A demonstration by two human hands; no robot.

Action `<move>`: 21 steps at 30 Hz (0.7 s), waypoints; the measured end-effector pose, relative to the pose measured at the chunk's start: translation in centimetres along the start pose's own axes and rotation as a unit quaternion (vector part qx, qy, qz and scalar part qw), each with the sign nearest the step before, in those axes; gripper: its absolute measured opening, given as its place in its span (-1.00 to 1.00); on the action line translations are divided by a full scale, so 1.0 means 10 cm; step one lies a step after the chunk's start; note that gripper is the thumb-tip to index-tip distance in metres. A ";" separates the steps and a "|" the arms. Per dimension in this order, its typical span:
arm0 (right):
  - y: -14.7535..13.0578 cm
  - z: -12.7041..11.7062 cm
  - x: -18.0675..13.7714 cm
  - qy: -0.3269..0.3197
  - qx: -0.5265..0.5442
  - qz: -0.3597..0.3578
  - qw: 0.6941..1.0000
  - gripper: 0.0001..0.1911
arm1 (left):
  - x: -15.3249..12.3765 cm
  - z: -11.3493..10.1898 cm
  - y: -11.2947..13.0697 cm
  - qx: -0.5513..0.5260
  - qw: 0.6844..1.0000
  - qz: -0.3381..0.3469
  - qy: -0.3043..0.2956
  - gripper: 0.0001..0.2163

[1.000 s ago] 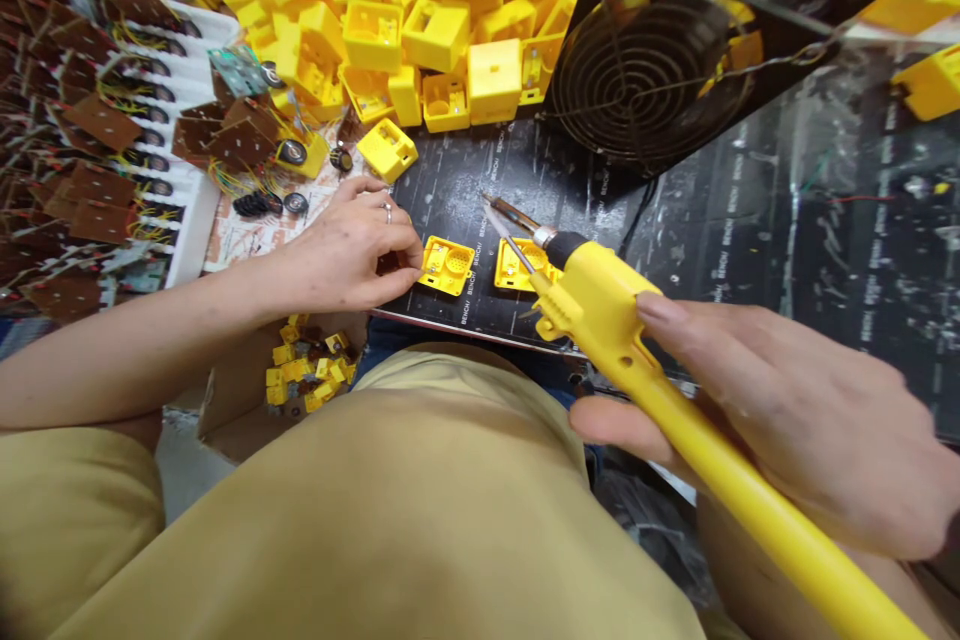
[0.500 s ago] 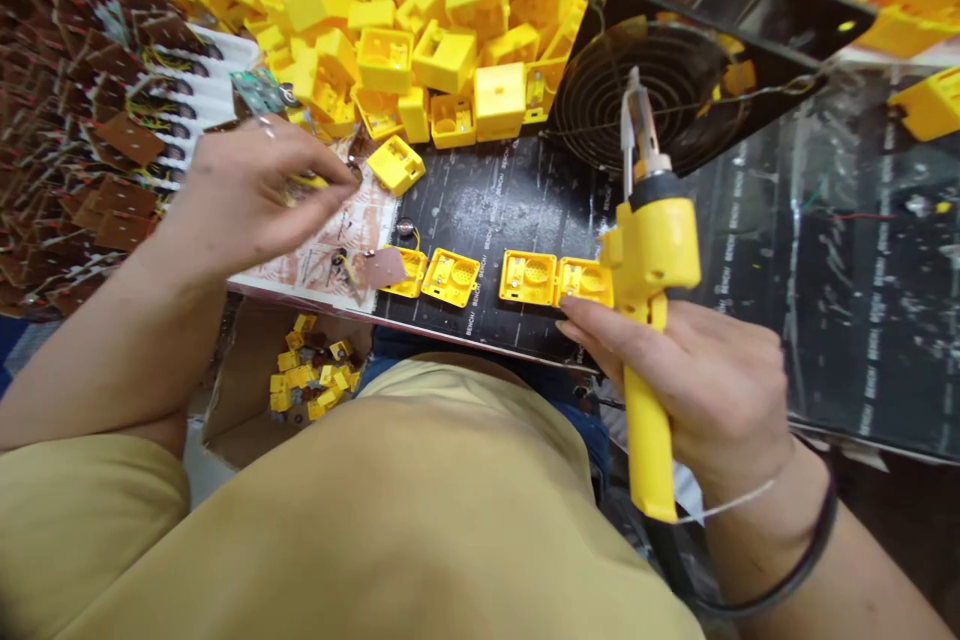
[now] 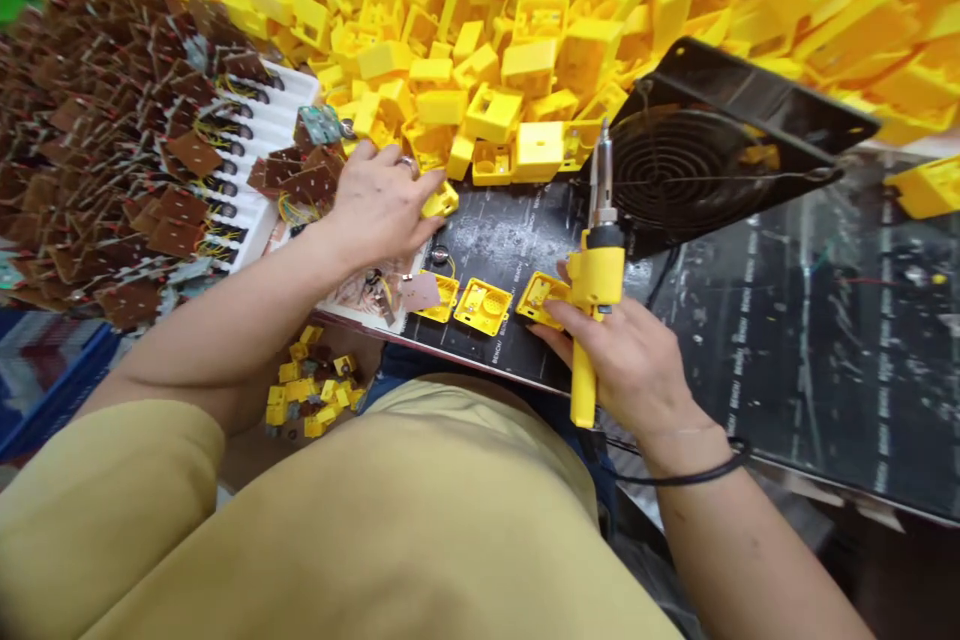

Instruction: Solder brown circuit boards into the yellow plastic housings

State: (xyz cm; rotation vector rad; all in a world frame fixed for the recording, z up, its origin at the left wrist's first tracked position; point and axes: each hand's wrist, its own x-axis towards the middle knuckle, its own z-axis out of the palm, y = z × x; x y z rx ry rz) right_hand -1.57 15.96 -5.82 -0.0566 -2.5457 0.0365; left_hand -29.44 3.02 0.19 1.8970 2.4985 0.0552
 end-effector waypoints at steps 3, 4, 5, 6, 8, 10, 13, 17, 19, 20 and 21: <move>-0.02 -0.03 0.01 0.008 -0.010 0.003 1.000 -0.55 | 0.07 -0.16 -0.02 -0.073 0.995 0.065 -0.004 -0.66; -0.02 -0.04 0.02 0.012 -0.009 0.004 1.000 -0.55 | 0.12 -0.20 0.00 -0.099 0.991 0.090 -0.016 -0.68; -0.03 -0.04 0.04 0.015 -0.007 0.005 1.000 -0.55 | 0.18 -0.22 0.04 -0.116 0.986 0.112 -0.037 -0.70; -0.03 -0.03 0.05 0.019 -0.005 0.007 1.000 -0.56 | 0.26 -0.22 0.09 -0.123 0.982 0.130 -0.058 -0.73; -0.04 -0.01 0.06 0.025 0.000 0.016 1.000 -0.57 | 0.45 -0.15 0.23 -0.108 0.979 0.143 -0.093 -0.73; -0.05 0.01 0.06 0.029 0.006 0.025 0.999 -0.57 | 0.62 -0.02 0.36 -0.085 0.982 0.141 -0.095 -0.69; -0.05 0.01 0.03 0.038 0.012 0.032 0.999 -0.57 | 0.73 0.10 0.45 -0.109 0.981 0.152 -0.056 -0.61; -0.04 0.01 0.02 0.036 0.018 0.032 0.999 -0.55 | 0.64 -0.01 0.32 -0.133 0.981 0.130 -0.062 -0.55; -0.02 0.01 0.01 0.029 0.017 0.031 0.999 -0.56 | 0.55 -0.09 0.25 -0.129 0.981 0.114 -0.087 -0.60; -0.02 0.02 0.00 0.027 0.016 0.031 0.999 -0.57 | 0.50 -0.11 0.24 -0.125 0.981 0.111 -0.102 -0.62; -0.01 0.03 -0.01 0.025 0.014 0.031 0.999 -0.58 | 0.44 -0.12 0.25 -0.119 0.980 0.111 -0.114 -0.63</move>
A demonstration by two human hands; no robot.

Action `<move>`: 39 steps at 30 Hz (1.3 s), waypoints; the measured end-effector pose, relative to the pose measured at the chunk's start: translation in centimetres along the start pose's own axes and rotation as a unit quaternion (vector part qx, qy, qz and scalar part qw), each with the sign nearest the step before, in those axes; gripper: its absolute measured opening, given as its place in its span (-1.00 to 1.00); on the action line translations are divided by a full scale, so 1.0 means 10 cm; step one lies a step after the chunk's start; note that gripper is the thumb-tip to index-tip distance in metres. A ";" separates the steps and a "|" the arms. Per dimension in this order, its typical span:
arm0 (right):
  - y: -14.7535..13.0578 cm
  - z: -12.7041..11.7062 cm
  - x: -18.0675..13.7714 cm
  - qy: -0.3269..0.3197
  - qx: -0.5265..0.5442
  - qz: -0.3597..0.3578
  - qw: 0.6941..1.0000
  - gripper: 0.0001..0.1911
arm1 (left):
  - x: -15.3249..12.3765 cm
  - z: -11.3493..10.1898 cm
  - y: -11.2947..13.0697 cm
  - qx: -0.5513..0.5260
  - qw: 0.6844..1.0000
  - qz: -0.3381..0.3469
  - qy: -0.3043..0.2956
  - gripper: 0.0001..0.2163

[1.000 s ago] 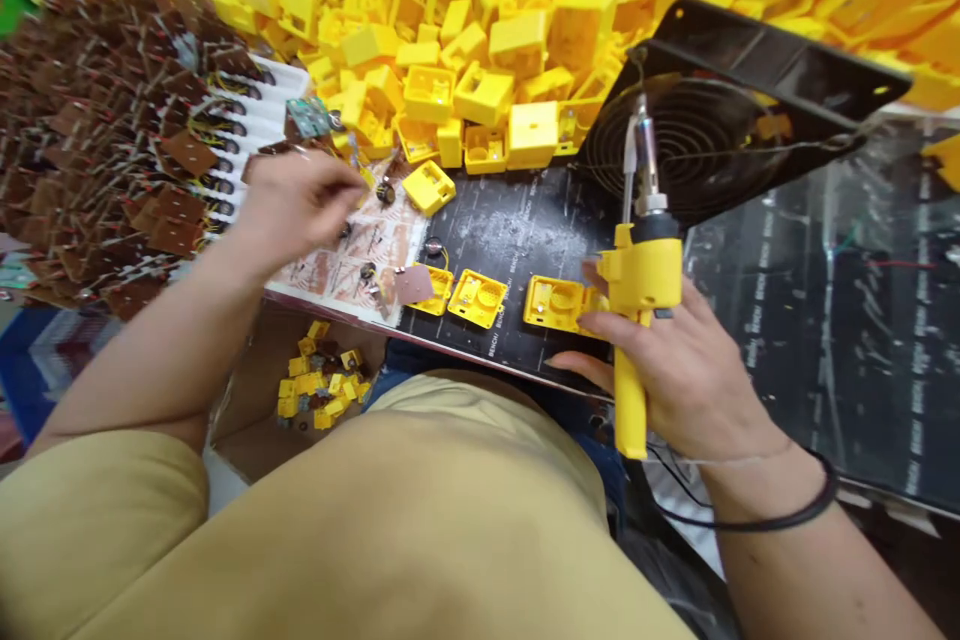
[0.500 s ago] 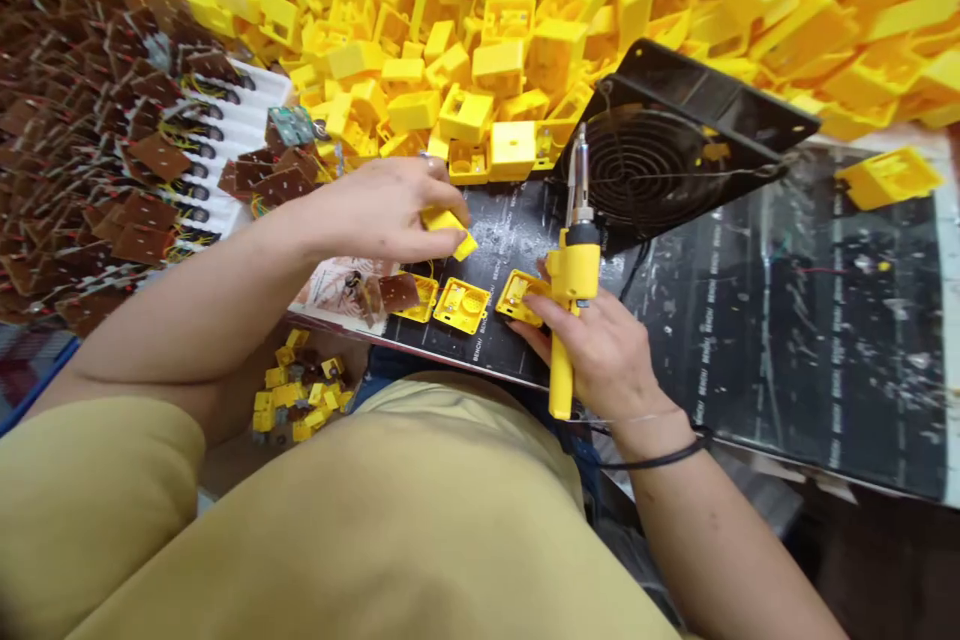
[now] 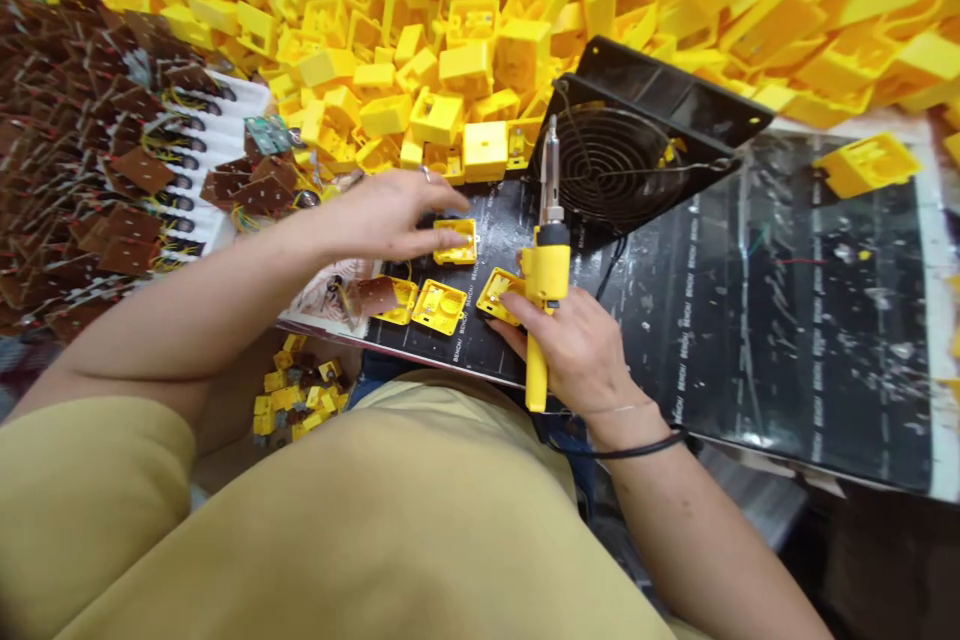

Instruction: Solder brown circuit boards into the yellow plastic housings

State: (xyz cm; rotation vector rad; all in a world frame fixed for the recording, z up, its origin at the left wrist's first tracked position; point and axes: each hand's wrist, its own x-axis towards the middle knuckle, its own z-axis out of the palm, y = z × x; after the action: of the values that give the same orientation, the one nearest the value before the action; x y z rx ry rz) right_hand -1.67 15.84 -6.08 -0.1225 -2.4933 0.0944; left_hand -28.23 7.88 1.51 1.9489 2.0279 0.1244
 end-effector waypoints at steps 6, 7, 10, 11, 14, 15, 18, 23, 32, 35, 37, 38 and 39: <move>0.08 0.04 -0.11 -0.026 0.035 0.001 0.999 -0.59 | -0.30 0.35 0.16 -0.014 0.995 0.099 -0.010 -0.67; 0.09 0.04 -0.13 -0.037 0.043 -0.004 0.998 -0.61 | -0.36 0.37 0.15 -0.017 0.993 0.112 0.010 -0.67; 0.12 0.00 -0.15 -0.058 0.043 -0.013 0.997 -0.64 | -0.56 0.28 -0.03 0.017 0.990 0.067 0.127 -0.69; 0.12 -0.03 -0.16 -0.056 0.036 -0.009 0.998 -0.64 | -0.63 0.21 -0.13 0.041 0.984 0.031 0.170 -0.70; 0.09 -0.10 -0.14 -0.032 0.015 0.008 0.999 -0.64 | -0.75 -0.01 -0.49 0.090 0.971 -0.044 0.215 -0.72; 0.08 -0.12 -0.12 -0.021 0.013 0.009 1.000 -0.65 | -0.76 -0.07 -0.60 0.093 0.974 -0.049 0.203 -0.76; -0.01 -0.15 -0.02 0.015 0.010 0.018 1.000 -0.57 | -0.72 -0.17 -0.83 0.061 0.984 -0.039 0.162 -0.90; -0.17 -0.03 0.30 0.031 0.057 0.053 0.997 -0.40 | -0.62 -0.25 -0.84 -0.114 0.968 -0.041 0.221 -0.90; -0.17 0.24 0.63 -0.018 0.017 -0.001 1.000 -0.77 | -0.30 -0.20 -0.46 -0.357 0.925 0.019 0.129 -0.89; -0.17 0.17 0.57 0.008 -0.001 0.012 1.000 -0.70 | -0.23 -0.06 -0.30 -0.265 0.963 0.036 0.007 -0.94; -0.17 0.10 0.53 0.025 0.002 0.019 0.999 -0.63 | -0.21 0.04 -0.22 -0.206 0.978 0.037 -0.011 -0.96; -0.16 0.06 0.52 0.030 0.007 0.022 0.999 -0.59 | -0.21 0.07 -0.19 -0.183 0.982 0.038 -0.011 -0.96; -0.15 0.03 0.50 0.027 0.015 0.024 0.999 -0.56 | -0.21 0.10 -0.17 -0.165 0.986 0.039 -0.008 -0.95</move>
State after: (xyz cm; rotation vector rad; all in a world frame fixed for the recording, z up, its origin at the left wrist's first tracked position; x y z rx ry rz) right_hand -5.95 14.86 -3.23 -0.1698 -2.4349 0.1458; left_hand -29.50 5.57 0.48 1.8119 1.7863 0.4315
